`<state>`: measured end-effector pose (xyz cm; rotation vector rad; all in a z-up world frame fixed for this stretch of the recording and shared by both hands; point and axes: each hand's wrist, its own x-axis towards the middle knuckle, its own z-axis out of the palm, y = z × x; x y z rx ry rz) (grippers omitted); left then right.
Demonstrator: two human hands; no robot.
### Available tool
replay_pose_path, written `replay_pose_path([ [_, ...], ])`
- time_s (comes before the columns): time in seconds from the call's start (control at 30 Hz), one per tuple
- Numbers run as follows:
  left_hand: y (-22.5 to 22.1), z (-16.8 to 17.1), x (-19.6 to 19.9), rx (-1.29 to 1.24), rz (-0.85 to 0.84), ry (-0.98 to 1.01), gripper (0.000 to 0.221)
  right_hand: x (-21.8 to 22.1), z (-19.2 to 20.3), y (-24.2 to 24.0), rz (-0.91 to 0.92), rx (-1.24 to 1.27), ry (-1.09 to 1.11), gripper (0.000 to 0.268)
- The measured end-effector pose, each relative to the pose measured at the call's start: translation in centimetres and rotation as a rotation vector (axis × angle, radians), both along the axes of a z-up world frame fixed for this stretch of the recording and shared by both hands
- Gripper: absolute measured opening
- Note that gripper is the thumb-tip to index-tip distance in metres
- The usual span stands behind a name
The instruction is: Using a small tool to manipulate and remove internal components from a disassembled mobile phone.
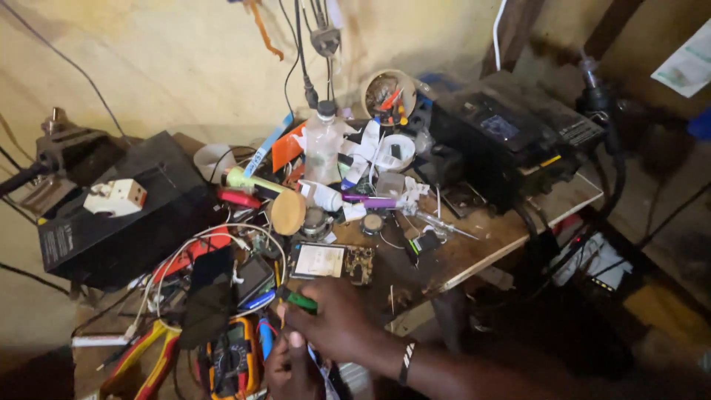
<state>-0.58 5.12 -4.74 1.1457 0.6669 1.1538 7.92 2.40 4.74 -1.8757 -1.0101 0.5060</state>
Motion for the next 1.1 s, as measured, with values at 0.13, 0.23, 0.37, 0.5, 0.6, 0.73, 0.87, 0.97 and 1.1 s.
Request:
replay_pose_path([
  [0.13, 0.9, -0.1, -1.3, -0.123, -0.142, 0.441, 0.04, 0.1, 0.2, -1.0, 0.005, -0.038, 0.127, 0.039],
  [0.23, 0.1, 0.0, 0.0, -0.035, -0.119, 0.041, 0.036, 1.0, -0.5, -1.0, 0.042, 0.14, 0.046, 0.045],
  [0.37, -0.1, 1.4, 0.3, 0.058, -0.128, 0.139, 0.033, 2.3, -0.5, -0.4, 0.083, 0.014, 0.05, 0.039],
  [0.5, 1.0, -3.7, -0.2, -0.081, -0.172, 0.137, 0.03, 2.3, 0.9, -0.1, 0.101, 0.023, 0.249, 0.036],
  [0.6, -0.2, 1.8, 0.2, -0.026, -0.3, -0.043, 0.027, 2.8, 0.0, 0.2, 0.133, 0.156, 0.067, 0.039],
  [0.73, -0.1, 2.6, -0.1, -0.012, -0.373, -0.201, 0.025, 3.2, -1.3, 0.4, 0.132, 0.18, -0.066, 0.046],
  [0.87, -0.2, 2.8, -0.1, -0.107, -0.218, -0.033, 0.026, 3.1, 0.7, 0.3, 0.176, 0.119, 0.066, 0.042],
  [0.97, -0.7, 2.9, -0.3, -0.082, -0.164, -0.025, 0.023, 2.6, 1.1, 0.1, 0.251, 0.126, 0.158, 0.032],
  [1.1, -1.3, 4.2, 0.0, 0.019, -0.065, -0.023, 0.029, 2.3, 0.9, -0.2, 0.298, 0.074, 0.188, 0.017],
])
